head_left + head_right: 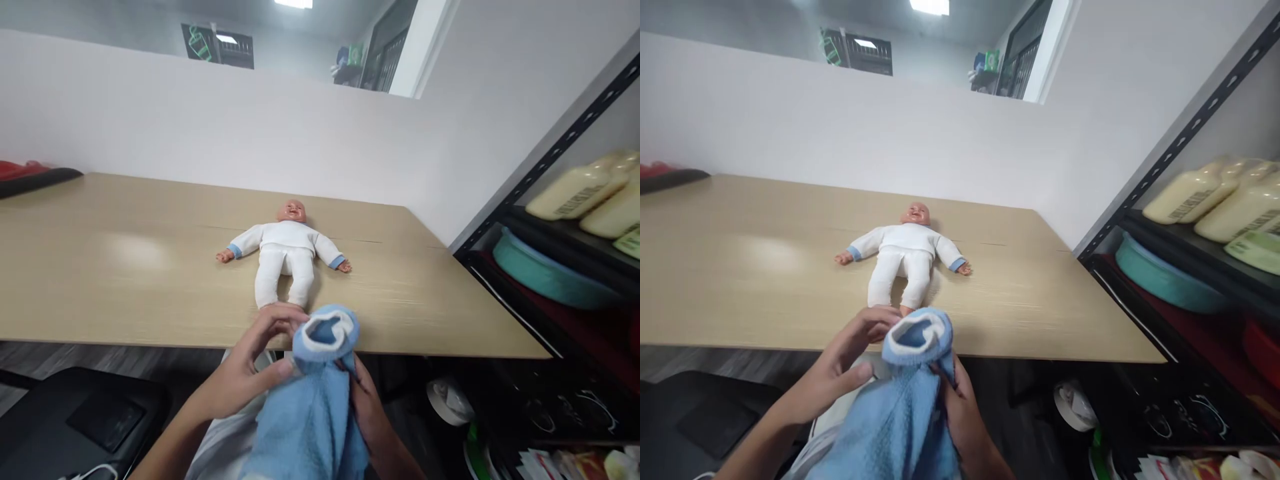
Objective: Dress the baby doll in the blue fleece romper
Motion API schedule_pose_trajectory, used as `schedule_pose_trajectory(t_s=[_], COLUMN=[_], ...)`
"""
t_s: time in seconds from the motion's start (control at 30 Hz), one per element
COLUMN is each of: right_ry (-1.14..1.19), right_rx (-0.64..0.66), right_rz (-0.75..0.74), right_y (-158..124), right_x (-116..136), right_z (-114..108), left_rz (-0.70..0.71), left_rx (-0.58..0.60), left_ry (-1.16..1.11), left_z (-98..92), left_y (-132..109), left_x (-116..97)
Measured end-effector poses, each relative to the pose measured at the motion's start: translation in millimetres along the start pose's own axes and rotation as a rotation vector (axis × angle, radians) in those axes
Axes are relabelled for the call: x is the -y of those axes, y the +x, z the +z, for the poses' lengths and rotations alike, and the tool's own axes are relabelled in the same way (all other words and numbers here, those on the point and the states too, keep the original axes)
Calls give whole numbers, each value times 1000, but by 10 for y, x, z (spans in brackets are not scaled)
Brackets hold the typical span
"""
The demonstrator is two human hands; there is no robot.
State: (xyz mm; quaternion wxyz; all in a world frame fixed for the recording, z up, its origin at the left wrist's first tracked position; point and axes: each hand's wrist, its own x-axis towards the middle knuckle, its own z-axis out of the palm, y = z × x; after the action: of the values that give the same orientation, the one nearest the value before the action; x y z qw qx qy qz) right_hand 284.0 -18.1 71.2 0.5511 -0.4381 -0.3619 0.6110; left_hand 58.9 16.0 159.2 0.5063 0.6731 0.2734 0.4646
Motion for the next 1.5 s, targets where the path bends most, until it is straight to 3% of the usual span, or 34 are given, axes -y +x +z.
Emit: schedule_pose_trajectory(t_s=[0.1,0.23,0.4,0.5,0.57,0.67,0.73,0.8,0.93,1.0,1.13,1.2,1.3,1.37,1.5], right_ry=[66,-9,-218,-467,-606,-646,-543,-446,-327,-282,-305,-423,-591,-588,-350], right_rx=[-60,-124,67,142,271,602,587,506,543,550,383,305,243,221,159], right_rz=[103,69,-82,-287,-440,-536,-498,-408,-151,-95,-248,-440,-744,-841,-735], right_y=[9,80,175,131,60,-20,-9,44,140,161,214,245,272,285,370], right_x=[212,430,579,784,1004,1308,1369,1279,895,770,792,891,1049,1112,1067], right_z=[168,328,447,486,475,393,323,277,310,361,419,419,409,401,387], left_rz=[-168,-261,-312,-264,-158,250,534,706,802,816,782,684,429,298,204], left_rx=[-10,-74,-6,-63,-187,-332,-370,-407,-397,-403,-408,-286,-21,47,-238], left_ry=[-82,-193,-178,-88,-4,261,467,614,669,641,654,692,699,602,255], left_z=[-45,-120,-82,-10,1,-62,-113,-131,-74,-55,-127,-198,-296,-340,-368], left_y=[-150,-194,-151,-129,-119,-142,-200,-280,-390,-396,-381,-384,-404,-415,-335], left_x=[102,149,147,200,238,225,168,115,151,230,336,315,226,183,179])
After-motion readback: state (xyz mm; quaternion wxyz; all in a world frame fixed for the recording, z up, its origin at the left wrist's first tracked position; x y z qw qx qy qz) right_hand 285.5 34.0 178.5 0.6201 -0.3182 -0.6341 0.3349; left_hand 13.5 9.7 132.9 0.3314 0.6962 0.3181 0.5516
